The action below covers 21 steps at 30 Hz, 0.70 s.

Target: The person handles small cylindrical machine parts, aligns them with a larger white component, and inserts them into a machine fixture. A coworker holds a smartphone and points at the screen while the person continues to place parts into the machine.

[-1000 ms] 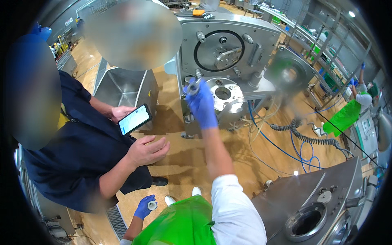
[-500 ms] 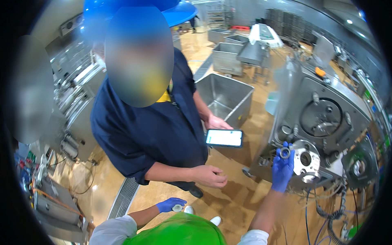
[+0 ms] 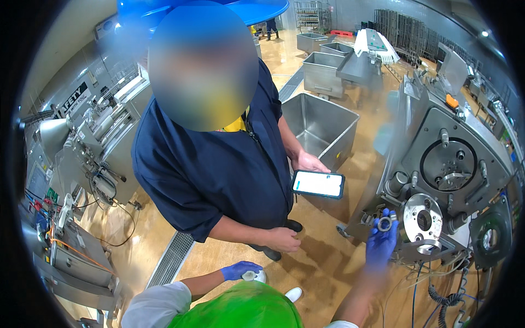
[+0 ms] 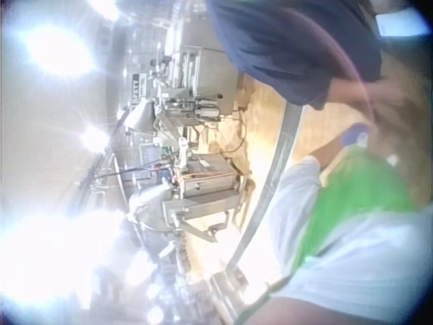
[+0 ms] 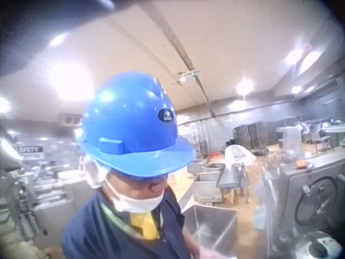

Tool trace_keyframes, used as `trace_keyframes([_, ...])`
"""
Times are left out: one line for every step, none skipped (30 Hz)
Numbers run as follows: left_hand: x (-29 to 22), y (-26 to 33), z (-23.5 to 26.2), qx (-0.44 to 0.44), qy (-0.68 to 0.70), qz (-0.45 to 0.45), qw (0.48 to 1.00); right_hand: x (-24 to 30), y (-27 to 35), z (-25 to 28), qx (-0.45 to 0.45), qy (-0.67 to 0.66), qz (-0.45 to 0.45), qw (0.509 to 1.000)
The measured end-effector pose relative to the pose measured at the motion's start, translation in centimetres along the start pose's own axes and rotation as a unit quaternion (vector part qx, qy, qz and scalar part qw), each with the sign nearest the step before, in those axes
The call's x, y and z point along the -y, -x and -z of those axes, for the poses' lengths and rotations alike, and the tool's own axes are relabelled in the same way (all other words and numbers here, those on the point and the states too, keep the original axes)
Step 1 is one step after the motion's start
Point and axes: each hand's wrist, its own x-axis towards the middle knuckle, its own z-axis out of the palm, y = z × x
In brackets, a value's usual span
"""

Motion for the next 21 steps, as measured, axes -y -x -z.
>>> trace_keyframes([-0.6, -0.2, -0.4, -0.027, 0.074, 0.087, 0.993, -0.6, 0.7, -0.3, -0.016, 0.007, -0.011, 1.0])
trace_keyframes([-0.6, -0.3, -0.4, -0.031, 0.072, 0.084, 0.993, -1.1, 1.2, 0.0, -0.031, 0.015, -0.021, 0.999])
trace_keyframes([-0.5, -0.3, -0.3, -0.036, 0.07, 0.081, 0.994, -1.6, 1.6, 0.4, -0.047, 0.023, -0.031, 0.998])
trace_keyframes([-0.5, -0.4, -0.3, -0.039, 0.067, 0.078, 0.994, -2.0, 1.9, 0.9, -0.062, 0.031, -0.041, 0.997])
trace_keyframes([-0.5, -0.3, -0.4, -0.046, 0.076, 0.086, 0.992, -2.2, 2.0, 1.1, -0.077, 0.047, -0.04, 0.995])
trace_keyframes([-0.7, -0.2, -0.6, -0.053, 0.084, 0.094, 0.991, -2.4, 2.2, 1.2, -0.078, 0.044, -0.039, 0.995])
trace_keyframes([-0.7, -0.2, -0.7, -0.059, 0.092, 0.102, 0.989, -2.6, 2.4, 1.2, -0.079, 0.041, -0.037, 0.995])
trace_keyframes([-0.7, -0.2, -0.7, -0.061, 0.095, 0.1, 0.989, -2.6, 2.6, 1.1, -0.079, 0.038, -0.036, 0.996])
trace_keyframes([-0.7, -0.2, -0.7, -0.062, 0.097, 0.098, 0.989, -2.6, 2.7, 1.1, -0.073, 0.037, -0.037, 0.996])
trace_keyframes([-0.6, -0.2, -0.7, -0.064, 0.099, 0.096, 0.988, -2.6, 2.8, 1.1, -0.067, 0.036, -0.037, 0.996])
trace_keyframes([-0.6, -0.2, -0.7, -0.053, 0.107, 0.088, 0.989, -2.6, 2.8, 0.9, -0.059, 0.035, -0.037, 0.997])
trace_keyframes([-0.6, -0.1, -0.7, -0.043, 0.115, 0.08, 0.989, -2.5, 2.9, 0.6, -0.056, 0.039, -0.037, 0.997])
trace_keyframes([-0.5, -0.1, -0.7, -0.033, 0.123, 0.072, 0.989, -2.5, 3.2, 0.1, -0.054, 0.043, -0.037, 0.997])
trace_keyframes([-0.5, -0.3, -0.6, -0.024, 0.119, 0.066, 0.99, -2.4, 3.4, -0.4, -0.051, 0.047, -0.036, 0.997])
trace_keyframes([-0.2, -0.6, -0.5, -0.015, 0.115, 0.06, 0.991, -2.4, 3.5, -0.6, -0.051, 0.054, -0.034, 0.997])
trace_keyframes([0.0, -0.8, -0.4, -0.007, 0.112, 0.054, 0.992, -2.4, 3.6, -0.8, -0.052, 0.062, -0.034, 0.996])
trace_keyframes([0.0, -0.9, -0.4, 0.0, 0.096, 0.034, 0.995, -2.4, 3.7, -1.0, -0.053, 0.07, -0.032, 0.996])
trace_keyframes([0.0, -1.0, -0.4, 0.008, 0.081, 0.013, 0.997, -2.4, 3.9, -1.5, -0.057, 0.075, -0.029, 0.995])
trace_keyframes([0.1, -1.1, -0.4, 0.015, 0.065, -0.007, 0.998, -2.5, 4.2, -2.1, -0.062, 0.081, -0.027, 0.994])
trace_keyframes([0.3, -1.4, -0.1, 0.018, 0.076, 0.022, 0.997, -2.5, 4.4, -2.5, -0.067, 0.086, -0.025, 0.994])
trace_keyframes([0.7, -1.9, 0.3, 0.02, 0.087, 0.051, 0.995, -2.5, 4.6, -2.7, -0.066, 0.089, -0.028, 0.993])
